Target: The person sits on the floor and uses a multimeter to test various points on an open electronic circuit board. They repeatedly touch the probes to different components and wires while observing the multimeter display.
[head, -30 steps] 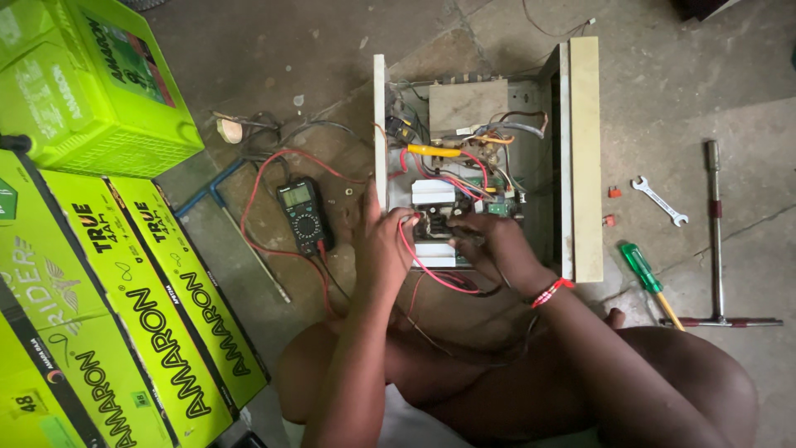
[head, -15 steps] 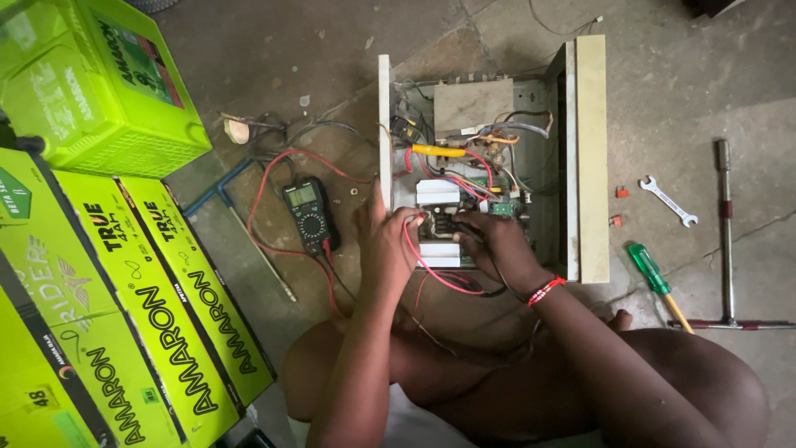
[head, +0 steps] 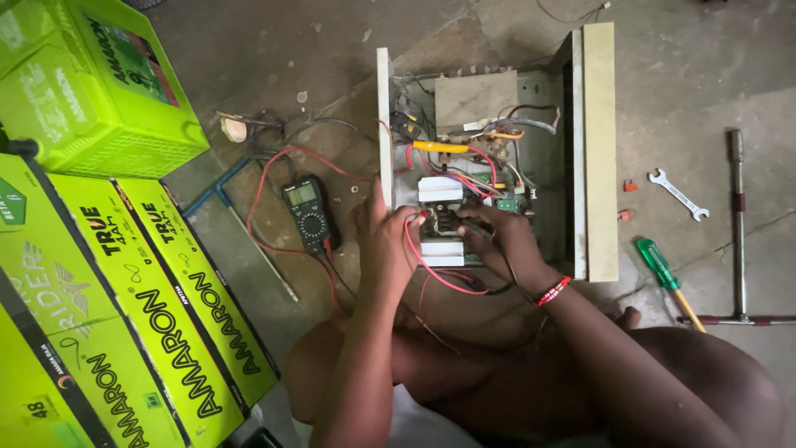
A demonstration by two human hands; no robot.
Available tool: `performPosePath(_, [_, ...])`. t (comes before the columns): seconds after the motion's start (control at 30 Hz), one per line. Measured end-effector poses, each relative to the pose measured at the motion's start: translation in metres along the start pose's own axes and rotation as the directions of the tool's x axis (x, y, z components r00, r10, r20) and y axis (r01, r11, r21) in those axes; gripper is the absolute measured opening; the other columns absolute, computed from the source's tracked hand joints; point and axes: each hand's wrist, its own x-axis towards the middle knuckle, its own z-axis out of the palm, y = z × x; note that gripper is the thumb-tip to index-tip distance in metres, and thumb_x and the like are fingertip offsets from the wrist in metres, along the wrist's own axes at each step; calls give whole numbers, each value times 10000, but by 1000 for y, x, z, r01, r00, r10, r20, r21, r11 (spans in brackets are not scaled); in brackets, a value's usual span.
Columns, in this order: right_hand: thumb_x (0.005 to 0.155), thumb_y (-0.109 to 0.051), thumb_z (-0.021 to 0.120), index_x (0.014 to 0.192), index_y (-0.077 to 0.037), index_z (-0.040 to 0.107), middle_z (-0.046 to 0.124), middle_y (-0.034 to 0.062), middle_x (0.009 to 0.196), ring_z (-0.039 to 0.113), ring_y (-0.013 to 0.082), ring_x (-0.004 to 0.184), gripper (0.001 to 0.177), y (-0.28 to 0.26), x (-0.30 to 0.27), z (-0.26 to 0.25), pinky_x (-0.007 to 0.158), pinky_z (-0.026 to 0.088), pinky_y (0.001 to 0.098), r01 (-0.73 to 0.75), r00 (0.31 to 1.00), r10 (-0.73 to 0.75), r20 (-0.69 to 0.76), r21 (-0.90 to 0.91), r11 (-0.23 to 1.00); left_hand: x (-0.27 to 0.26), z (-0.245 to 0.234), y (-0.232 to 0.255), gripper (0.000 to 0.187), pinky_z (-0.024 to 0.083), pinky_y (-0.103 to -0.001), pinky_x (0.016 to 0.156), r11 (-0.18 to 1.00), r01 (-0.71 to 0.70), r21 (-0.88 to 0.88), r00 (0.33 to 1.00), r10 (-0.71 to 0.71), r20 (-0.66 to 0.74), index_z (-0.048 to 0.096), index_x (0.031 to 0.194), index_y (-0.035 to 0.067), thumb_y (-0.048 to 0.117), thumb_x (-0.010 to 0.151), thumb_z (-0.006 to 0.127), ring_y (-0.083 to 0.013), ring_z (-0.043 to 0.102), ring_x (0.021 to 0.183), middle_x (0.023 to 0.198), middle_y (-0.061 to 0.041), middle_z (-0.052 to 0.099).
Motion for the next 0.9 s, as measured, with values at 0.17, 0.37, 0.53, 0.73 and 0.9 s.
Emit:
performPosePath(0.17, [888,-120,749,1101,-28,660,765,127,981,733,179,916,249,4,-2,7,781,563,316,-89,993,97,-61,113,990,1,2,-5,136,381,-497,1066,1000,29,-13,1000,-29,-3,761,949,94,129,819,745,-397,556,1199,1531,-223,447])
performPosePath(0.37, [858,-136,785,1076,-55,720,780,99,954,737,158,870,242,10,-4,10,784,562,313,-118,993,118,-5,-7,993,-1,1,-3,132,381,-507,1040,999,10,-46,1000,-11,-13,757,968,91,127,842,750,-408,566,1181,1523,-203,445])
performPosePath(0.53, [875,-169,775,1105,-77,732,791,87,978,744,152,874,252,15,-4,18,778,570,311,-180,983,181,36,-36,983,-1,2,-1,130,390,-509,1011,999,49,-23,998,-50,-26,764,969,95,134,844,757,-446,530,1129,1533,-206,433])
performPosePath(0.73, [879,-218,769,1116,-84,744,790,111,909,740,178,767,273,12,-2,21,705,576,326,-218,974,223,30,-107,970,1,0,0,118,420,-502,969,996,72,-43,997,-72,-2,763,948,94,135,838,778,-421,549,1112,1518,-176,440])
performPosePath(0.9, [900,-245,765,1099,-64,750,764,143,848,724,159,727,269,2,0,18,661,567,329,-75,993,90,73,-185,980,0,0,1,158,441,-491,961,996,86,-37,996,-87,-24,767,975,86,112,819,766,-438,534,1098,1540,-201,426])
